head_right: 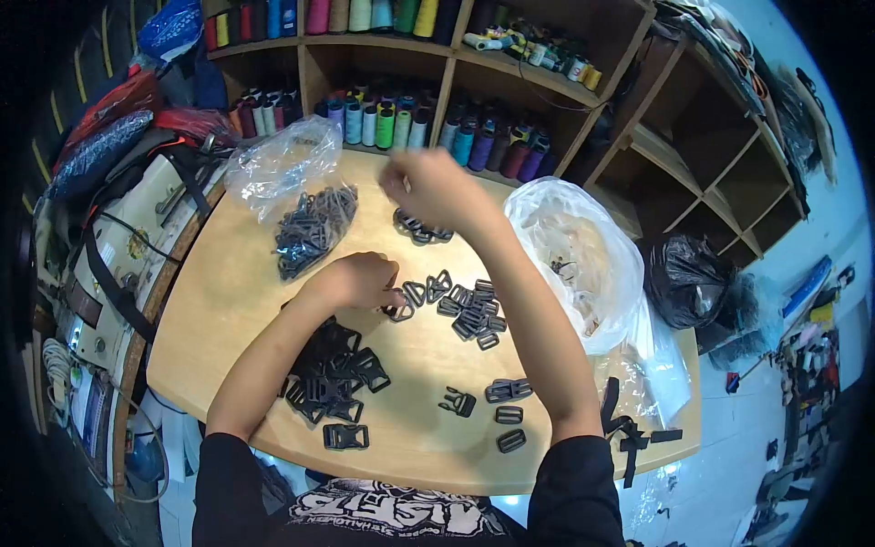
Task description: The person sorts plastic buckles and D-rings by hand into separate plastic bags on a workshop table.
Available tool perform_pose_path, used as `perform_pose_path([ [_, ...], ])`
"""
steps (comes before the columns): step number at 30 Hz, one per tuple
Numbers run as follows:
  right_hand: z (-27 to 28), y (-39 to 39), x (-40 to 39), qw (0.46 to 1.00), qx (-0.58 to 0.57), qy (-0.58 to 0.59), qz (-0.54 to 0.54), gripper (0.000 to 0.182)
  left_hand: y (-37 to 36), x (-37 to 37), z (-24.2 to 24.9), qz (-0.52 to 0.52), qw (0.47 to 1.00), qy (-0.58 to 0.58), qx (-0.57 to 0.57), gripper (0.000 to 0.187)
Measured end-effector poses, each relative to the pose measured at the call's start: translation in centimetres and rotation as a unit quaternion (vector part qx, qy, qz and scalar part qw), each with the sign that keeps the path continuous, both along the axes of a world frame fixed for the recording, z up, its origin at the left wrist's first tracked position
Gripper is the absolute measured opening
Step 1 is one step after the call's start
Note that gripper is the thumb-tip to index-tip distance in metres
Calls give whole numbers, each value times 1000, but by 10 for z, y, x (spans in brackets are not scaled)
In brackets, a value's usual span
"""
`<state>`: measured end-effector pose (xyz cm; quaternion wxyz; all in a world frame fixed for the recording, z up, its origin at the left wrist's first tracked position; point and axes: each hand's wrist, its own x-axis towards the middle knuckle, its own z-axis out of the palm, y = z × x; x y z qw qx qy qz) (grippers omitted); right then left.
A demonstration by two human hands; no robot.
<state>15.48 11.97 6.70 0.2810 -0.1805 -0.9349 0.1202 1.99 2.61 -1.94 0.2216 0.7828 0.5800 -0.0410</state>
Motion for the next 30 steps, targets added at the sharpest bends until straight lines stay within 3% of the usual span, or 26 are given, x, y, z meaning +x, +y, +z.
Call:
perform_pose_path([
  [1,-8,-16,14,976,-111,-162,-97,14,-5,0,3,-6,1000,-8,12,41],
  [2,-36,-6,25,946,-31,-305,-110,21,-8,-1,5,-10,999,-15,26,40],
  [3,-62,-5,44,948,-140,-274,-84,30,-8,-1,2,-12,999,-16,25,40],
  [4,-81,-2,55,935,-116,-326,-75,35,-7,-1,-2,0,999,-20,36,37],
  [11,-95,-11,77,957,-129,-248,-78,32,-6,-2,-7,14,998,-20,61,23],
  [17,-106,1,86,963,-138,-220,-71,18,-1,-5,-12,4,998,-21,61,20],
  [19,-98,-1,90,944,-279,-135,-114,15,1,-6,-13,6,998,-18,55,17],
  [20,-100,0,92,944,-279,-136,-114,15,2,-7,-15,9,999,-15,51,16],
  [22,-99,-5,94,883,-461,75,-49,11,5,-7,-22,15,997,-10,69,15],
  [24,-93,-18,94,869,-483,106,-25,16,8,-9,-27,24,996,-6,87,15],
  [28,-104,-25,92,882,-454,65,-113,18,11,-15,-25,28,991,-49,125,15],
  [30,-112,-22,93,784,-592,164,-86,17,10,-18,-16,50,988,-74,129,14],
])
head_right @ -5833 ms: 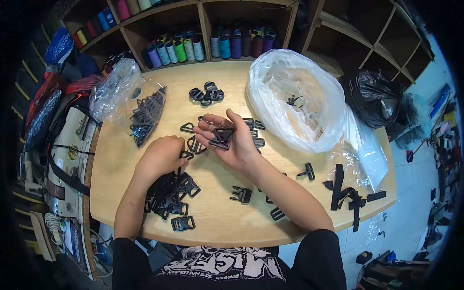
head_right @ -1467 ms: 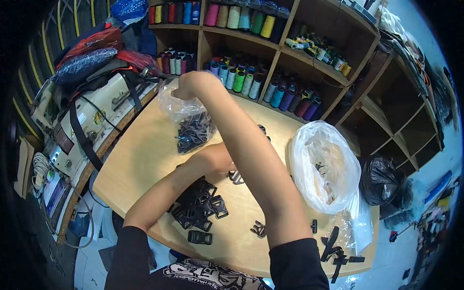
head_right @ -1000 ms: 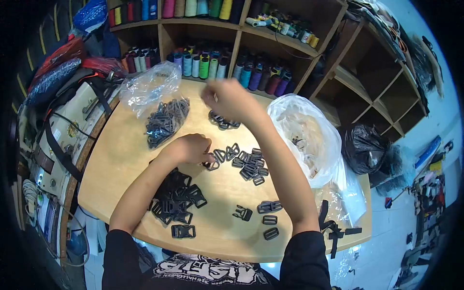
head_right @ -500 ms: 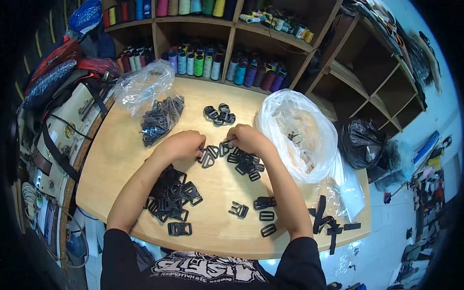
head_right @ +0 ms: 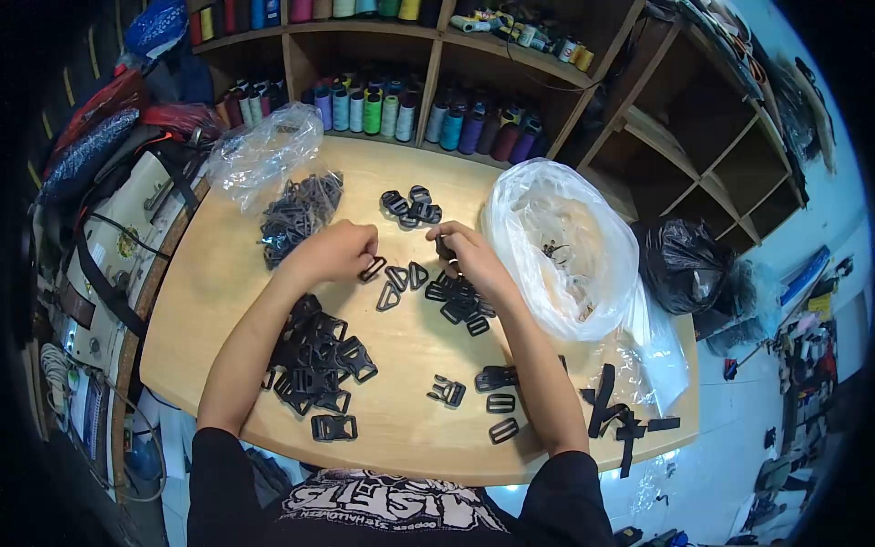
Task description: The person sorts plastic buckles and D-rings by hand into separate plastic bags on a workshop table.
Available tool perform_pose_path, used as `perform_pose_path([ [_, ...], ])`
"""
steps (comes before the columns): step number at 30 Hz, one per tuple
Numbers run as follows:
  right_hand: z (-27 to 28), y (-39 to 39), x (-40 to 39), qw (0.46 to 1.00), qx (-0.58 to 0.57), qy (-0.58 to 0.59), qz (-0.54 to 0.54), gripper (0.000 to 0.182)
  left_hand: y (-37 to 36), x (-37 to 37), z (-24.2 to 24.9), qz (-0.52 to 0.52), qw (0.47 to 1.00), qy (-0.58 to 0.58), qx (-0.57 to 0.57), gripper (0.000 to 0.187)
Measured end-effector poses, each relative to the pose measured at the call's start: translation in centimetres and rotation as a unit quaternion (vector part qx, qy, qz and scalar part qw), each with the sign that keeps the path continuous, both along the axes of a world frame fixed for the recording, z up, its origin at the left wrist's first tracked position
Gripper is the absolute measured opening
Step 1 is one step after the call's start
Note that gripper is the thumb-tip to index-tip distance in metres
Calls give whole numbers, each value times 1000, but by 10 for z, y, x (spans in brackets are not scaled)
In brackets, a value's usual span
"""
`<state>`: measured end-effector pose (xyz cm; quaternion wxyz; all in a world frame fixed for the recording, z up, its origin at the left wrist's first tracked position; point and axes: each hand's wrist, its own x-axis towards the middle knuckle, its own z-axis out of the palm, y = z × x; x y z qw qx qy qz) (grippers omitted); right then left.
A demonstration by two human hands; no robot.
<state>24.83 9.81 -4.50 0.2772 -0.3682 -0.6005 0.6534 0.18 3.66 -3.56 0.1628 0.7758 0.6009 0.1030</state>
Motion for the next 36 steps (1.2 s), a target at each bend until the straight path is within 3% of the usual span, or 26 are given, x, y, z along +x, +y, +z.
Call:
perform_pose_path([
  [2,0,-4,-8,999,30,-37,2,24,-1,-5,9,-21,988,-143,48,15],
  [3,4,-11,-13,974,167,-148,-38,27,1,-7,12,-26,981,-184,52,27],
  [4,8,-17,-16,916,299,-255,-79,31,1,-8,14,-26,982,-182,52,27],
  [7,25,-30,-18,930,288,-225,-49,35,-3,-8,24,-29,964,-261,45,38],
  [9,30,-35,-19,927,321,-196,-10,32,-5,-5,27,-20,921,-385,-55,43],
  [12,18,-32,-20,918,374,-134,-6,31,-9,3,31,-10,901,-427,-74,41],
  [14,16,-32,-20,917,364,-161,-28,26,-8,7,25,-24,898,-432,-77,40],
  [16,8,-20,-19,986,134,62,-81,22,-7,11,20,6,904,-423,-62,38],
  [17,6,-16,-16,973,40,213,-73,18,-8,12,19,-30,957,-287,26,38],
  [18,12,-14,-10,962,-31,257,-85,15,-9,14,12,-33,958,-284,24,38],
  [20,18,-14,4,933,-155,319,-61,15,-11,21,-9,-60,981,-172,62,40],
  [21,20,-16,5,933,-154,319,-62,15,-15,26,-11,-53,990,-118,49,43],
  [23,21,-21,2,891,-257,368,-70,16,-18,31,-10,-49,994,-85,45,46],
  [26,7,-17,-4,893,-247,372,-48,20,-22,37,-8,-46,998,-36,33,51],
  [28,5,-17,-10,901,-244,356,-47,24,-22,40,-10,-42,998,-3,47,47],
  [31,8,-25,-18,988,-90,111,-54,26,-23,40,-9,-38,997,-13,68,41],
  [32,9,-27,-21,988,-91,110,-53,26,-21,38,-8,-37,997,-14,68,41],
  [33,9,-30,-22,997,44,-23,-61,24,-17,34,-7,-28,997,-40,66,39],
  [34,10,-32,-24,970,179,-154,-66,23,-13,30,-6,-20,996,-65,65,37],
  [36,2,-36,-28,962,210,-158,-75,21,-9,20,0,0,991,-84,106,36],
])
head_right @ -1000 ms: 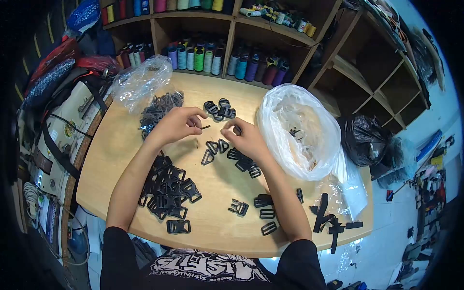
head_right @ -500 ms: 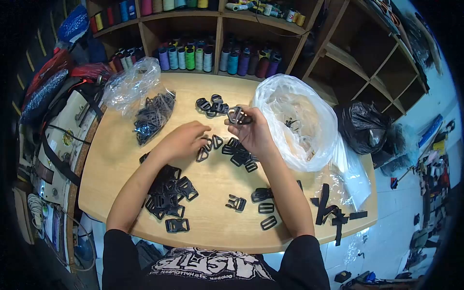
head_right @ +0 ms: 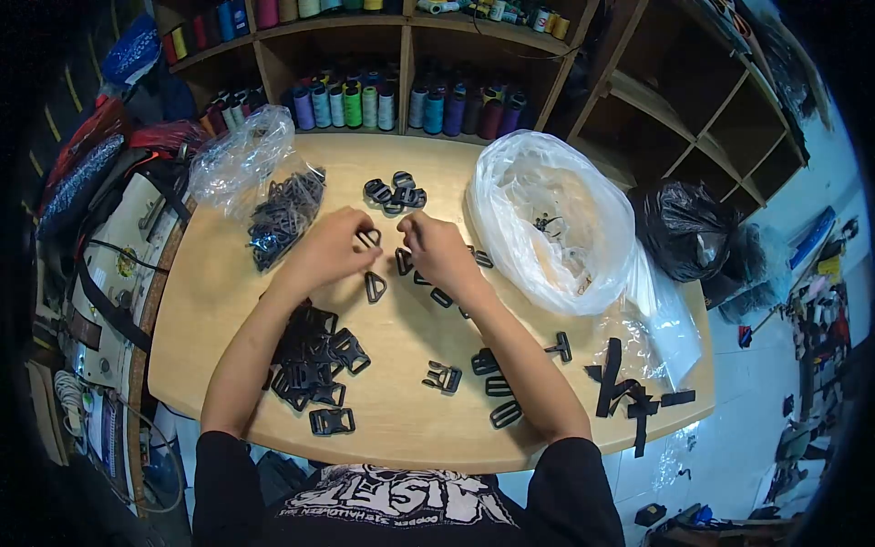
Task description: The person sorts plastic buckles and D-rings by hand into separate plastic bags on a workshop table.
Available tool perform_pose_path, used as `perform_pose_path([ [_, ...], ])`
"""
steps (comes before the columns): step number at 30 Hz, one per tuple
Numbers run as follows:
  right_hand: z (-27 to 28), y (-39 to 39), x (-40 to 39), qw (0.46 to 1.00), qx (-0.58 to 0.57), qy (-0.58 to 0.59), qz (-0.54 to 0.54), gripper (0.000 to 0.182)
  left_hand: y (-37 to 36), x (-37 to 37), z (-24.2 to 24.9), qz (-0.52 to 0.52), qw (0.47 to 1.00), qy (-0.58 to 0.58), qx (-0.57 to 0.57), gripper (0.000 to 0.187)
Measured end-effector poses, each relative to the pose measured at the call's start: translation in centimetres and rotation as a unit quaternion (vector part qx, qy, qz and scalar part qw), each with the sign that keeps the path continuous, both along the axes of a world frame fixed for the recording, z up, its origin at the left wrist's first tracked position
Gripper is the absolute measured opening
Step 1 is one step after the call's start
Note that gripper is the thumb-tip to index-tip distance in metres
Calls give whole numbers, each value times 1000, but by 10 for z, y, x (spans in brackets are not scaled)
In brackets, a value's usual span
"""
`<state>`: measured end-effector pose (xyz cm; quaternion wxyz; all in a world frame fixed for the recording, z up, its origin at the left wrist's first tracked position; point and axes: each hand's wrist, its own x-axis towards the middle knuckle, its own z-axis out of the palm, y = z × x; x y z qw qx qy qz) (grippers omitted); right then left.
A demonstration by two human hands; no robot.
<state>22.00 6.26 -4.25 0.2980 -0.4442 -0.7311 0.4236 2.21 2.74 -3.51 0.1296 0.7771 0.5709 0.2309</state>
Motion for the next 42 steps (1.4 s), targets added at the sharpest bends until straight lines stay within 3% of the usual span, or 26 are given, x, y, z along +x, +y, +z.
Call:
perform_pose_path([
  [2,-21,6,-2,949,293,-118,4,25,1,-8,13,20,999,-21,40,34],
  [4,-6,-9,-6,952,250,-177,-22,34,-2,-14,32,17,997,-58,42,39],
  [7,2,-16,-8,916,229,-327,24,42,-10,-18,43,-45,998,-50,5,39],
  [11,-9,-10,-8,923,196,-331,21,41,-21,-4,36,-103,992,32,-59,38],
  [17,-10,4,1,936,245,-249,42,32,-27,13,35,-130,976,108,-139,38],
  [19,5,12,5,997,-2,-67,40,26,-27,14,19,-151,974,116,-125,38],
  [20,7,18,10,997,-2,-65,40,26,-27,14,14,-172,971,123,-111,38],
  [21,11,22,17,975,-147,152,62,24,-29,21,21,-173,965,132,-144,36],
  [22,14,24,21,886,-283,359,79,22,-30,21,17,-173,965,132,-145,36],
  [24,15,27,29,831,-326,446,75,20,-30,23,7,-177,964,163,-108,34],
  [32,9,27,30,833,-380,401,-17,28,-29,21,7,-179,965,156,-112,34],
  [37,7,24,27,825,-384,415,14,28,-28,22,9,-181,964,168,-94,37],
  [40,2,22,23,831,-381,403,32,32,-30,17,27,-182,972,128,-70,37],
  [42,-1,15,16,833,-388,393,34,34,-36,11,60,-166,985,16,40,37],
])
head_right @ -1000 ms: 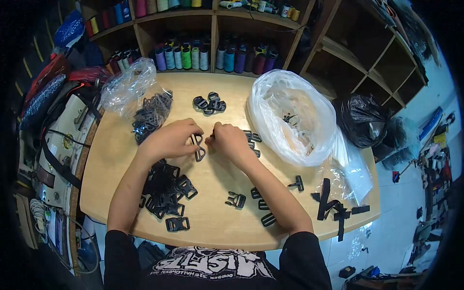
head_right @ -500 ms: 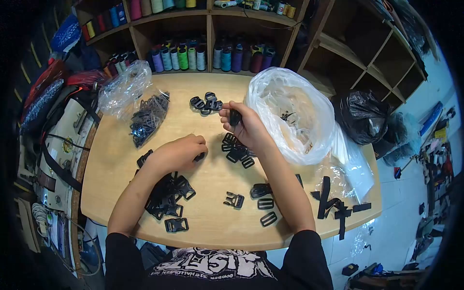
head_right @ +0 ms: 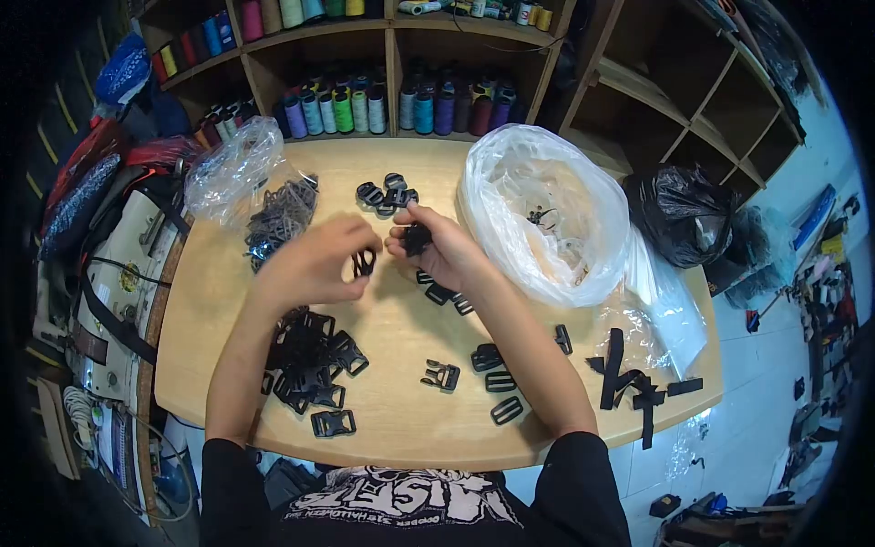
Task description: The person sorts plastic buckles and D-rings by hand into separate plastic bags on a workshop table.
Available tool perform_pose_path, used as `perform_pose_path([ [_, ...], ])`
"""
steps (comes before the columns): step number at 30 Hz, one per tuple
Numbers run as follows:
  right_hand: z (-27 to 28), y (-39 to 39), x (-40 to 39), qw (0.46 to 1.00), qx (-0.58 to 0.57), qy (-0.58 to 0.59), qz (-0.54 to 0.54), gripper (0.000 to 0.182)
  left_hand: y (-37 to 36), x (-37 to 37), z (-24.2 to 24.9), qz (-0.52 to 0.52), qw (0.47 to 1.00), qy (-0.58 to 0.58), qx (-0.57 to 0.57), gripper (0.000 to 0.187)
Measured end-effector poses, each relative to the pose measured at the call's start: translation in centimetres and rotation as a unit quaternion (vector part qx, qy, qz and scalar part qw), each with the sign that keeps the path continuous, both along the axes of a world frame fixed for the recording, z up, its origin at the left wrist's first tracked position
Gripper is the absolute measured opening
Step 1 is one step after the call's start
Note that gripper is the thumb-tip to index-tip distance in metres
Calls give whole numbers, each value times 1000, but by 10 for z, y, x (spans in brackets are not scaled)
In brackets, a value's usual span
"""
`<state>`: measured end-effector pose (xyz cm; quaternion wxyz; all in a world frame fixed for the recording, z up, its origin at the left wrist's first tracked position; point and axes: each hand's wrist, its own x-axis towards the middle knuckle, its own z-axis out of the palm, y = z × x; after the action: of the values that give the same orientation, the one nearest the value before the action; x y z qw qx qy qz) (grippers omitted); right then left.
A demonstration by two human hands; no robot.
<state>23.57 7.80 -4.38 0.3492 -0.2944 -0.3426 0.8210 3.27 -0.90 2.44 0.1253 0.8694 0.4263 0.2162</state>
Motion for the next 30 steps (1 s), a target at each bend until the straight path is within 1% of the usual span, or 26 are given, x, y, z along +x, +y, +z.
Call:
perform_pose_path([
  [1,1,-5,-4,999,-26,19,15,38,-1,-2,13,1,1000,2,-1,37],
  [2,3,-11,-9,997,-52,38,31,43,-1,-5,24,-7,999,-20,35,38],
  [3,8,-18,-14,997,-63,45,29,52,-3,-6,32,-13,996,-42,72,39],
  [4,6,-21,-16,996,-64,46,31,52,-7,-6,39,-12,997,-41,71,39],
  [6,7,-28,-23,986,-102,112,73,59,-12,-5,48,-20,995,-40,85,41],
  [7,10,-34,-27,989,-101,91,55,65,-13,-4,48,-21,997,-41,54,42],
  [8,15,-40,-29,989,-103,92,54,65,-11,-3,40,-22,998,-41,52,42],
  [10,29,-51,-31,981,-101,147,74,65,-4,0,21,-53,998,-13,28,43],
  [11,33,-54,-33,983,-109,135,61,62,-2,-1,16,-29,999,42,-13,50],
  [12,28,-52,-33,983,-108,133,61,62,-3,-1,20,-28,999,41,-12,50],
  [14,14,-47,-31,967,-149,186,88,58,-7,0,35,-25,1000,-9,0,53],
  [15,25,-54,-32,977,-157,126,69,52,-8,-4,37,-26,999,-21,14,53],
  [16,22,-53,-32,977,-158,123,71,52,-8,-8,38,-24,999,-23,13,53],
  [18,16,-50,-32,972,-148,147,110,45,-10,-21,44,23,996,-34,80,48],
  [19,23,-53,-33,976,-152,123,97,33,-10,-32,51,39,991,-32,126,45],
  [20,24,-49,-32,976,-150,117,108,33,-14,-42,62,51,990,-35,130,45],
  [22,35,-42,-37,974,-84,120,172,25,-27,-66,84,118,979,-108,124,37],
  [23,50,-41,-43,988,-57,53,131,17,-31,-78,89,131,977,-108,127,37],
  [24,74,-45,-54,995,42,-41,78,17,-36,-88,93,173,962,-169,129,34],
  [25,93,-40,-65,989,116,-60,67,18,-38,-98,95,211,941,-231,130,30],
  [26,106,-22,-74,972,198,-51,113,20,-39,-109,94,219,939,-230,131,30],
  [27,136,-21,-85,949,286,-94,92,19,-37,-119,92,244,921,-253,170,29],
  [28,150,-13,-106,908,405,-97,39,20,-36,-129,89,268,899,-276,211,28],
  [29,169,-8,-123,845,509,-161,13,23,-35,-139,87,287,897,-271,197,27],
  [30,185,-3,-140,749,621,-230,-19,24,-36,-144,88,291,894,-271,207,27],
])
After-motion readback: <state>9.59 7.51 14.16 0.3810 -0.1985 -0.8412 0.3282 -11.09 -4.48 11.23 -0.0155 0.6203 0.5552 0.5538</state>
